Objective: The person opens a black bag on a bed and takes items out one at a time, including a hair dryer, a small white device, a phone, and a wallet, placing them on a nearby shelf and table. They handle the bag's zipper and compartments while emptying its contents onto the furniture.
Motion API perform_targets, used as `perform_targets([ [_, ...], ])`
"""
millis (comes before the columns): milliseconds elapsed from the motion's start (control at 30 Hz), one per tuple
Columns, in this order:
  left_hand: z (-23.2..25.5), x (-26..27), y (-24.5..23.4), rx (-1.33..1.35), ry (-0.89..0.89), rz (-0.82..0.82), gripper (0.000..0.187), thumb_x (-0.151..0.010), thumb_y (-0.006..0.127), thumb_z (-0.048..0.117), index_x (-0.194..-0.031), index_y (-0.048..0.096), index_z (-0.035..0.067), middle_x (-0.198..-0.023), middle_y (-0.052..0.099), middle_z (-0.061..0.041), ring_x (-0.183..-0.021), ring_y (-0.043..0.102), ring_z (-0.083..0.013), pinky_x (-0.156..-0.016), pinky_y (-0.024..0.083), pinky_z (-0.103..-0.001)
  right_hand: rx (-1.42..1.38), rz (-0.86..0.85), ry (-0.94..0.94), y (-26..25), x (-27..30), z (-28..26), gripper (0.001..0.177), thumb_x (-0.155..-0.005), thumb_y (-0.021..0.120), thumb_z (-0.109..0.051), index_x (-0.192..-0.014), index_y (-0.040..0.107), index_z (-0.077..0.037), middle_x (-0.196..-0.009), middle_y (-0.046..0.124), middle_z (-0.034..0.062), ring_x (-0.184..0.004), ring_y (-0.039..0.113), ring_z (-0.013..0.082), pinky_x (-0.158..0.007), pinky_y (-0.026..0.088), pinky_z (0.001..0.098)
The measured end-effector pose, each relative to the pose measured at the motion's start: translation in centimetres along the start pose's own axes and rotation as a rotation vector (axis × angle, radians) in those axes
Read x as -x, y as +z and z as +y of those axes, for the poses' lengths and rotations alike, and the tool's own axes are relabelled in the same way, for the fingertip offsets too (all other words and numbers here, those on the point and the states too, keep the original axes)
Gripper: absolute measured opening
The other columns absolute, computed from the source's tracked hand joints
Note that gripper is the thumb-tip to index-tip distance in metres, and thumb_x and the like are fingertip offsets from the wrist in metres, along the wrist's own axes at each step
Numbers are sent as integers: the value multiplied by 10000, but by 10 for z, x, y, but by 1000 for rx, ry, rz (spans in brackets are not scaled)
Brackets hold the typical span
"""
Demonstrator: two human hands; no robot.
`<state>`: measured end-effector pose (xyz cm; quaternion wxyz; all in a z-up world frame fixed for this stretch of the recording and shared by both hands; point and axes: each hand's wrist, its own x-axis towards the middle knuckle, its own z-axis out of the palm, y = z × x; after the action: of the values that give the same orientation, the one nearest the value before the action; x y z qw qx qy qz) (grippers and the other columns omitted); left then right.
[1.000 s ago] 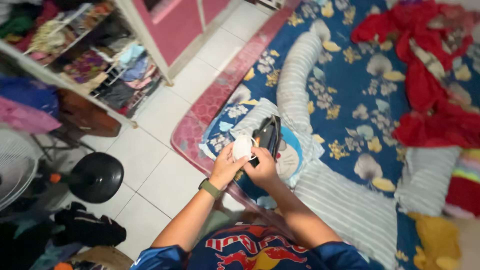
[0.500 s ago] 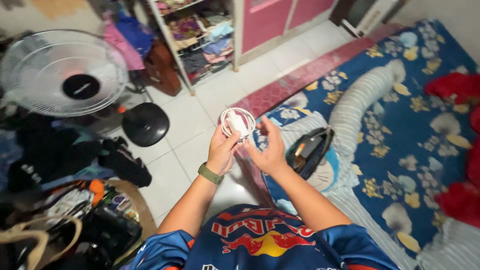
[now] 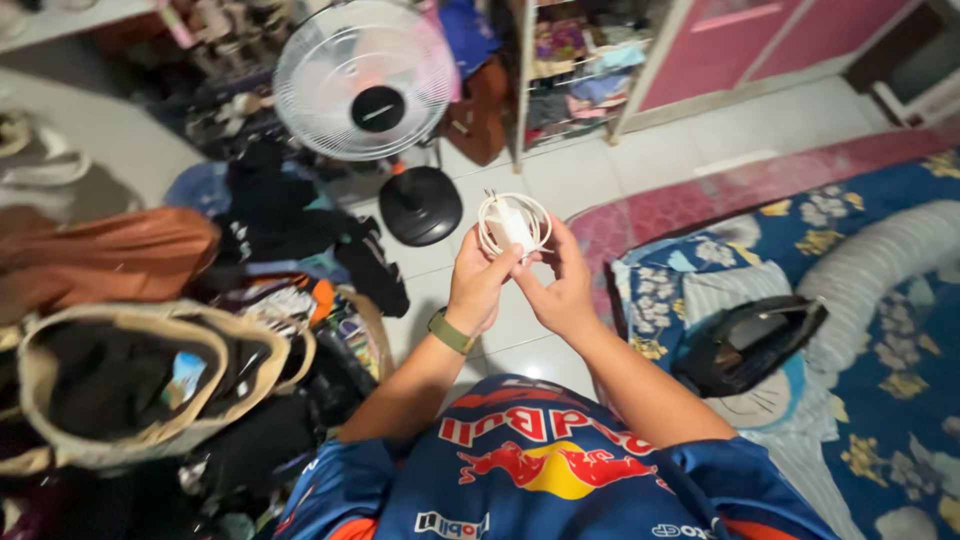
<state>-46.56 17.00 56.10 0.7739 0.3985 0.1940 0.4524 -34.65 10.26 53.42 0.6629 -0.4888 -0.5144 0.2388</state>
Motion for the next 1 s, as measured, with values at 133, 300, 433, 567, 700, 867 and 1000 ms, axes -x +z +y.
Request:
perform_targets([
  [133,26,11,-39,15,18,104,366,-967,622,-12,-1303,479,14,-1082,650,-114,-875,659,-182,-789,563,-324,49,-64,-52,50,-7,-1,798,-925,775,-65,-1569,312,17,-1400,591,187,-1259,630,244,-1027,553,365],
  [300,40,8,-74,4,108,271,384,-954,626,-11,-1302,469,31,-1108,631,-81,-893,631,-147,-775,548,-304,277,-153,-164,88,-23,5,785,-890,803,-101,-1537,374,15,-1403,586,226,-1238,653,290,-1002,573,375],
  [433,45,1,-97,-32,198,357,354,-977,631,-22,-1293,473,-2,-1126,628,-105,-922,630,-154,-783,542,-310,356,-274,-234,112,-44,23,770,-848,823,-115,-1505,437,-2,-1385,586,249,-1197,642,361,-974,565,395],
  [567,53,-12,-110,-79,310,456,425,-946,647,-10,-1330,468,15,-1177,629,-88,-990,634,-130,-840,545,-282,334,-380,-325,132,-73,49,741,-846,818,-118,-1491,466,-17,-1371,595,245,-1190,640,389,-967,574,395],
  [700,65,-43,-114,-123,316,607,474,-884,665,8,-1318,474,22,-1165,642,-88,-957,657,-139,-776,570,-288,249,-496,-326,143,-113,71,808,-832,835,-143,-1506,416,6,-1355,604,248,-1129,663,373,-948,574,391],
  [867,73,-89,-110,-162,332,704,445,-901,656,7,-1311,482,11,-1134,643,-91,-914,646,-146,-736,567,-294,188,-591,-271,148,-168,81,973,-779,847,-160,-1558,300,41,-1262,645,234,-1073,669,372,-916,555,407],
  [1000,69,-108,-105,-274,437,659,415,-997,636,12,-1386,500,-41,-1150,629,-131,-940,610,-172,-818,523,-306,191,-633,-349,148,-207,83,961,-778,863,-141,-1545,322,63,-1246,638,270,-1100,649,420,-928,535,430],
])
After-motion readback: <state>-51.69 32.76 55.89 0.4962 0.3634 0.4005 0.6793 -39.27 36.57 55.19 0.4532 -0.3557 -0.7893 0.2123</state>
